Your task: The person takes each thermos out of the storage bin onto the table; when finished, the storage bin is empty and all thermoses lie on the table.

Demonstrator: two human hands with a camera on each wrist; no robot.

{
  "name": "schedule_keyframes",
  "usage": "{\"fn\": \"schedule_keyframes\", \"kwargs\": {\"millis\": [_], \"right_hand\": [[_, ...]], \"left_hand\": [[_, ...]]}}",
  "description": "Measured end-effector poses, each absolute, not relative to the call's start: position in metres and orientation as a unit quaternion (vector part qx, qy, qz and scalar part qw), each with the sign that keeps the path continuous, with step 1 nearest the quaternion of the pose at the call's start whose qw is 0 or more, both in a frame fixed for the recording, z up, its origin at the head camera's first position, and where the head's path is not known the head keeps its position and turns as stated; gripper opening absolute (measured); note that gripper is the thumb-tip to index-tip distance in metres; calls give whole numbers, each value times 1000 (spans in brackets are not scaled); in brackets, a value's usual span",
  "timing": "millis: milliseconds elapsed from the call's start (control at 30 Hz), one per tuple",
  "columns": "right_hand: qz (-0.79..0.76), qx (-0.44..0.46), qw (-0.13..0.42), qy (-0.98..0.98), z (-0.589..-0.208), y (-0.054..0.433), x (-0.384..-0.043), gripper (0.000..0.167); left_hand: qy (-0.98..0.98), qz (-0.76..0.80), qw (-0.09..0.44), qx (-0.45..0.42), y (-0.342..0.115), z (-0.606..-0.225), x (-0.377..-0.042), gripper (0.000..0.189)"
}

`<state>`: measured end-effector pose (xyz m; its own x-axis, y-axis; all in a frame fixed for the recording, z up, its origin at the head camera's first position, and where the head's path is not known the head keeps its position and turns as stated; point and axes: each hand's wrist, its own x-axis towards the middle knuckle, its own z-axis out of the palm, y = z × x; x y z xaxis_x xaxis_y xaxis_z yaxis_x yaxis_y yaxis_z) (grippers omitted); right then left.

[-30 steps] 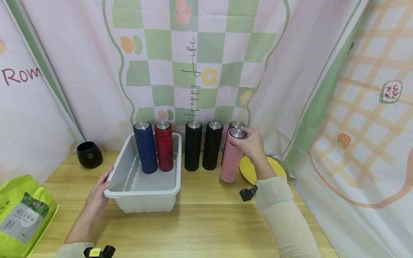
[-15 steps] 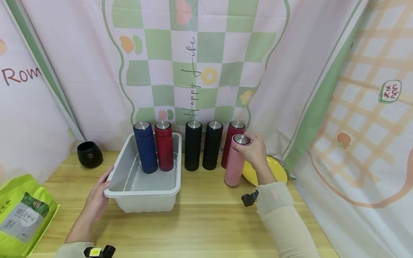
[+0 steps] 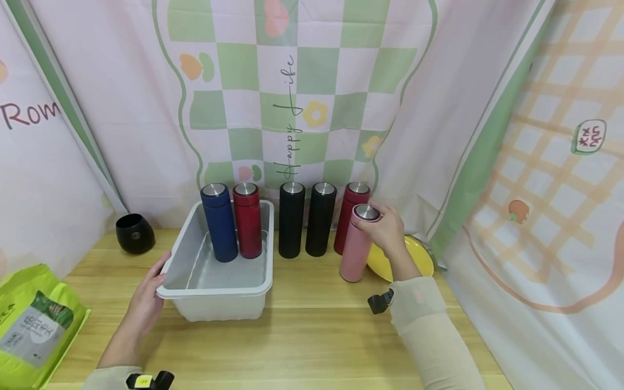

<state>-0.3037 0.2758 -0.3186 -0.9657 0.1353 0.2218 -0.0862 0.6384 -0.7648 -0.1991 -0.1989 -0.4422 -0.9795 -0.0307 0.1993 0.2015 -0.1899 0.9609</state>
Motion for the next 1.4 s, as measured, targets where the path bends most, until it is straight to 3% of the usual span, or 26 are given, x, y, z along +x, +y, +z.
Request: {"fn": "schedule_keyframes", "kwargs": {"millis": [433,700,967,1400], "right_hand": [[436,9,91,-895,-314,280,-305,73],[396,13,90,-914,-301,274,-304,88],[381,30,120,-916,-273,240,-309,83],[427,84,77,-897,-256,162,-324,77]], "left_hand": [[-634,-767,79,-70,-199,-442,-199,52],[-631,-767,89,-76,-199,-443,-199,51],[-633,-765,85,-79,-200,-444,-199,51],[-636,-763,87,-83,-200,-444,-199,51]]}}
